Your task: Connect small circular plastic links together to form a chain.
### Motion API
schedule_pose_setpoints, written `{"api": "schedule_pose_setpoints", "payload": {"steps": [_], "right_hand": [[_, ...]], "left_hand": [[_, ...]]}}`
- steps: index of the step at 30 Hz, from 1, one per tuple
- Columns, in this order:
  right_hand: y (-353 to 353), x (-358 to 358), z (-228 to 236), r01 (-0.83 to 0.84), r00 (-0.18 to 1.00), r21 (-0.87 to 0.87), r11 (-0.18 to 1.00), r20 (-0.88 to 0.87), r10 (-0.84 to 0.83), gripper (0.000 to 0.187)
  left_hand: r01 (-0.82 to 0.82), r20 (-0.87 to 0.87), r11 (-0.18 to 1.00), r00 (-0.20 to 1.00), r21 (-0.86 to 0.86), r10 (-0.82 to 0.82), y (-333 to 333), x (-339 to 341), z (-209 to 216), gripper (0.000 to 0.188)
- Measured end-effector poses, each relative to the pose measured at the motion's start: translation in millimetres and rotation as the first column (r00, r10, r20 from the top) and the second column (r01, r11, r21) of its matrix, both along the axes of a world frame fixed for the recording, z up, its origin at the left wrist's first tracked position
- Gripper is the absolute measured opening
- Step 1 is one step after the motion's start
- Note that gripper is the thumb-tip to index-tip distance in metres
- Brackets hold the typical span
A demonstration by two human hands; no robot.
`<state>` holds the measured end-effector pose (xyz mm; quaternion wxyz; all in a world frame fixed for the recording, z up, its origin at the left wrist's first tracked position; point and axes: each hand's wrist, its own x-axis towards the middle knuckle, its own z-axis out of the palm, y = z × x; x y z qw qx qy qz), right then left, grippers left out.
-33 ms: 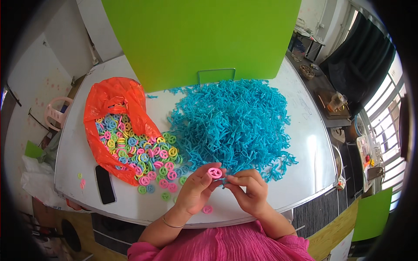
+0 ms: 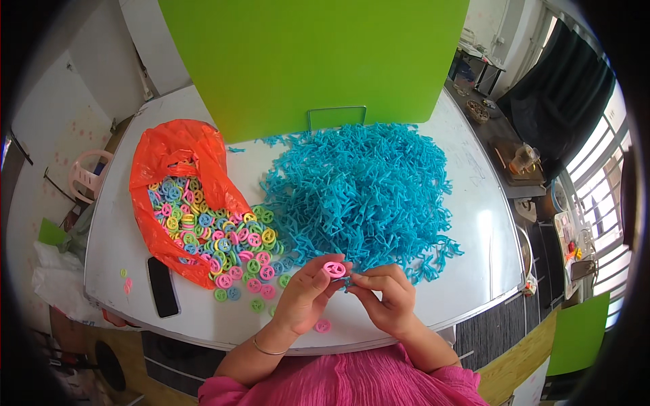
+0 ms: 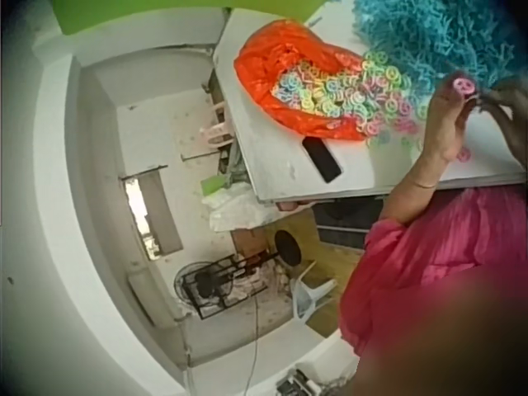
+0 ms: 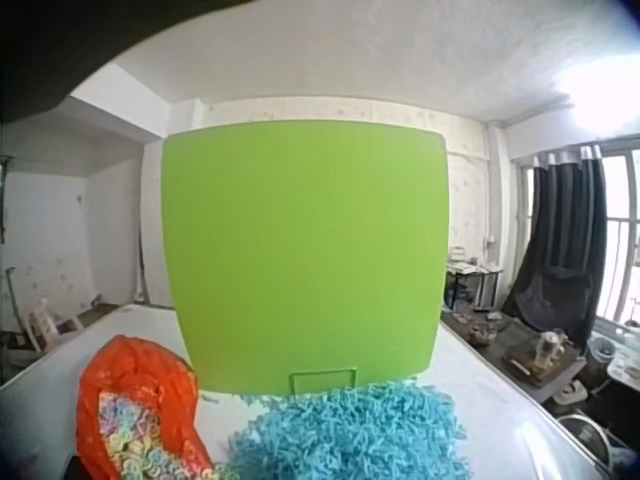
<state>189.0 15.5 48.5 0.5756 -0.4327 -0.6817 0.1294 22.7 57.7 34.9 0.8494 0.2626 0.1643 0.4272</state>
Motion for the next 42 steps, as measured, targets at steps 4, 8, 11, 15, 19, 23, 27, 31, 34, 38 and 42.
{"api": "schedule_pose_setpoints", "payload": {"steps": [4,8,11,15,19,23,27,31,34,38,42], "right_hand": [[0,-3,3,0.07,0.99,-0.02,0.997,0.121,-0.067,0.028],[1,1,-11,-0.109,0.984,-0.27,0.957,-0.163,0.067,0.025],[4,-1,-13,-0.337,0.807,-0.418,0.844,-0.589,0.03,0.02],[1,-2,-10,-0.642,0.498,-0.437,0.63,-0.863,-0.091,0.018],[0,-6,-23,-0.652,0.47,-0.324,0.685,-0.882,0.03,0.02],[-3,-11,-26,-0.703,0.343,-0.265,0.66,-0.939,-0.011,0.016],[-5,-13,-29,-0.784,0.237,-0.211,0.583,-0.971,-0.033,0.012],[-6,-18,-28,-0.763,0.253,-0.208,0.612,-0.967,-0.013,0.013],[-9,-16,-29,-0.817,0.234,-0.213,0.535,-0.972,-0.029,0.015],[-8,-15,-23,-0.79,0.286,-0.258,0.556,-0.957,-0.037,0.014],[0,0,-17,-0.726,0.495,-0.432,0.535,-0.868,-0.03,0.012]], "left_hand": [[-0.138,-0.249,0.956,0.947,0.257,0.204,-6,0,-5,0.025],[-0.234,-0.445,0.774,0.705,0.588,0.552,-10,7,0,0.02],[-0.2,-0.494,0.726,0.614,0.658,0.616,-9,3,-4,0.02],[-0.179,-0.435,0.612,0.555,0.77,0.709,-9,6,-3,0.015],[-0.146,-0.436,0.572,0.505,0.807,0.745,-12,9,-5,0.016],[-0.097,-0.456,0.541,0.427,0.835,0.781,-13,9,1,0.019],[-0.069,-0.437,0.512,0.432,0.856,0.789,-15,8,1,0.021],[-0.112,-0.377,0.466,0.438,0.878,0.816,-19,11,-2,0.022],[-0.096,-0.308,0.394,0.467,0.914,0.829,-19,9,-5,0.023],[-0.072,-0.312,0.402,0.511,0.913,0.801,-16,5,-4,0.026],[0.012,-0.551,0.656,0.556,0.754,0.623,-8,3,7,0.027]]}}
